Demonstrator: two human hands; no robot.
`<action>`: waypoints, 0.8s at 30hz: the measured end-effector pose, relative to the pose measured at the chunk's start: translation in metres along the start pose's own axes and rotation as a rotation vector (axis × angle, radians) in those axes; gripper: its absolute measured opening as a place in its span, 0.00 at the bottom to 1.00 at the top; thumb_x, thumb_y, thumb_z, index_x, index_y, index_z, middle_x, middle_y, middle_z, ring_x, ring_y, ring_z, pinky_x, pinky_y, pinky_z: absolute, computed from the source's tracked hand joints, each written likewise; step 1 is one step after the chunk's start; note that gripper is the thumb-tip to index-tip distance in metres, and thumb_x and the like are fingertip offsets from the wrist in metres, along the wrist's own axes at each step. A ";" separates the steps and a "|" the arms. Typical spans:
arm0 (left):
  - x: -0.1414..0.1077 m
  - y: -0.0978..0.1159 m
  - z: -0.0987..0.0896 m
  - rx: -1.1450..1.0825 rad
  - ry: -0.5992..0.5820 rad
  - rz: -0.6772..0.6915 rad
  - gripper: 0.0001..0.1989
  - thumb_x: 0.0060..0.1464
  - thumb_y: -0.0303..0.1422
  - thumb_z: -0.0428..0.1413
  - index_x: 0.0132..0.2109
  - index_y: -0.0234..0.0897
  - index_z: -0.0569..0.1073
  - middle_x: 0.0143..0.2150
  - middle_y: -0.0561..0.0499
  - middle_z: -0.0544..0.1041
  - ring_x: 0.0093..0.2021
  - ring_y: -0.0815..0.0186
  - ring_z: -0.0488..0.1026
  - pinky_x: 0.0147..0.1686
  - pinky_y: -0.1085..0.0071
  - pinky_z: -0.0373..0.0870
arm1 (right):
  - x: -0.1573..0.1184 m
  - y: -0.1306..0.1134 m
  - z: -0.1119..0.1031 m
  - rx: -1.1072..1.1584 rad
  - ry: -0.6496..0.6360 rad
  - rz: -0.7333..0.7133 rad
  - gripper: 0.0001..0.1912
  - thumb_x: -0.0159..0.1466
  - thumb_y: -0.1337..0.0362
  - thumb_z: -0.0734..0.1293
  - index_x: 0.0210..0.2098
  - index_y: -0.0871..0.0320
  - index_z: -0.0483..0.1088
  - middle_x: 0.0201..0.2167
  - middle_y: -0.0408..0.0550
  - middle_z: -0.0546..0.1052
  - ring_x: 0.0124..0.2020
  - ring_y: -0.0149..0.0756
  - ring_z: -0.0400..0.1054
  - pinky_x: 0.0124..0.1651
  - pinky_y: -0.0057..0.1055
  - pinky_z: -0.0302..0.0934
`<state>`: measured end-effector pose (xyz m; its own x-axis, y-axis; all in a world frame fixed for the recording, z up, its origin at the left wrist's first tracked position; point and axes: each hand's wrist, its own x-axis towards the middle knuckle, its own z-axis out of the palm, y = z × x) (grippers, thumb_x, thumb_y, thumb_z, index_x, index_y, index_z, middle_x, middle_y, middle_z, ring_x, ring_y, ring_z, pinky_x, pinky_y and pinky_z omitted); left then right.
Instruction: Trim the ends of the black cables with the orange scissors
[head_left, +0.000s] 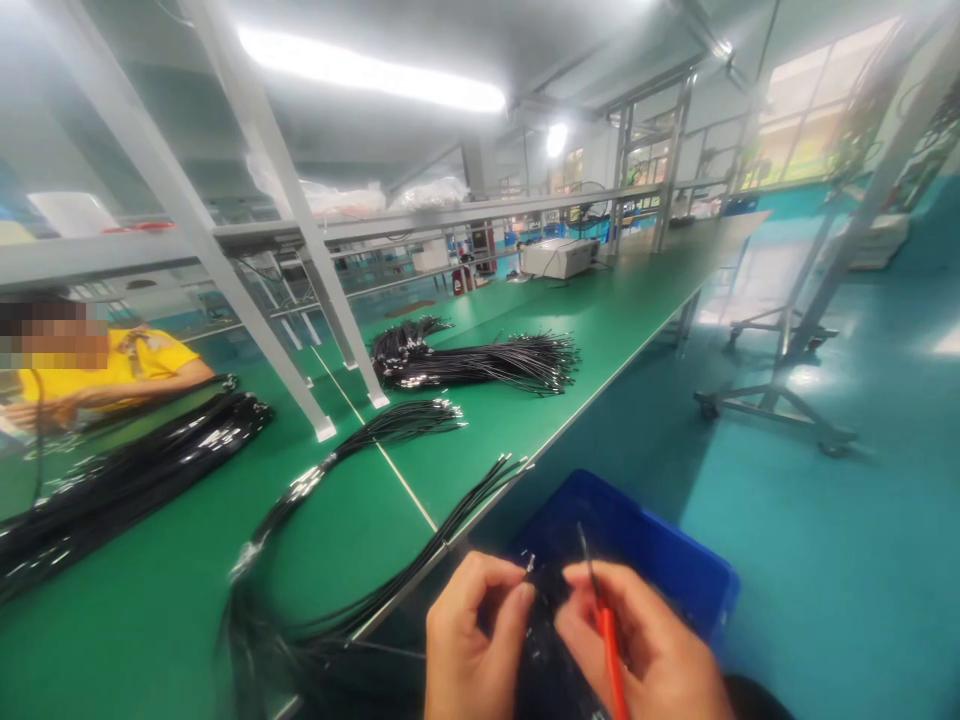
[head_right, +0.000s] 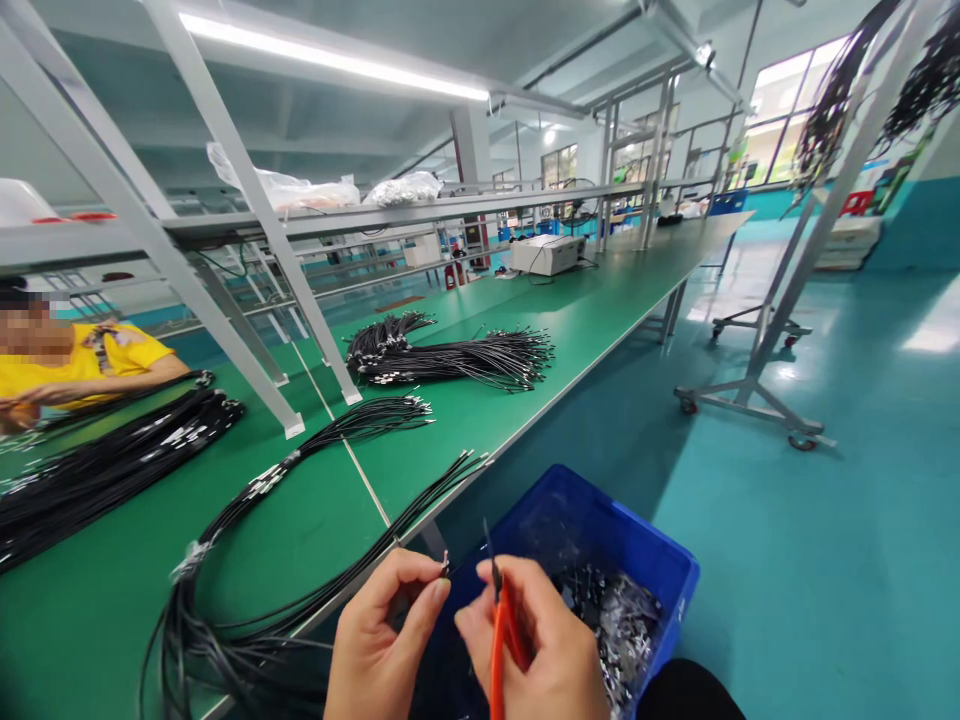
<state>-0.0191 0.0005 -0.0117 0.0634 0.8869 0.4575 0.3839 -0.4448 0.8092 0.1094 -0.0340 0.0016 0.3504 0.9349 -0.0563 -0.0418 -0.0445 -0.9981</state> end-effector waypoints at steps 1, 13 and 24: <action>0.000 0.001 0.000 0.005 -0.016 0.001 0.04 0.53 0.29 0.56 0.30 0.38 0.74 0.25 0.55 0.74 0.24 0.69 0.71 0.25 0.77 0.68 | 0.004 0.000 0.002 0.030 0.054 -0.070 0.12 0.51 0.58 0.70 0.34 0.53 0.70 0.26 0.43 0.76 0.28 0.36 0.71 0.32 0.27 0.64; -0.008 0.013 0.013 -0.035 0.120 -0.019 0.08 0.54 0.29 0.54 0.26 0.39 0.72 0.23 0.56 0.72 0.23 0.71 0.68 0.24 0.79 0.65 | 0.005 0.007 0.032 0.354 0.044 -0.034 0.11 0.52 0.64 0.69 0.35 0.52 0.67 0.27 0.40 0.75 0.28 0.34 0.72 0.32 0.27 0.66; -0.004 0.011 0.013 0.311 0.173 0.340 0.07 0.54 0.22 0.53 0.33 0.39 0.68 0.26 0.54 0.72 0.24 0.69 0.69 0.24 0.75 0.66 | 0.009 0.000 0.005 0.441 0.016 0.051 0.17 0.47 0.56 0.75 0.34 0.54 0.71 0.26 0.42 0.76 0.31 0.35 0.69 0.35 0.27 0.62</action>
<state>-0.0029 -0.0064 -0.0097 0.0886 0.6525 0.7526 0.6265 -0.6239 0.4672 0.1083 -0.0239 0.0008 0.3517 0.9297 -0.1093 -0.4534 0.0671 -0.8888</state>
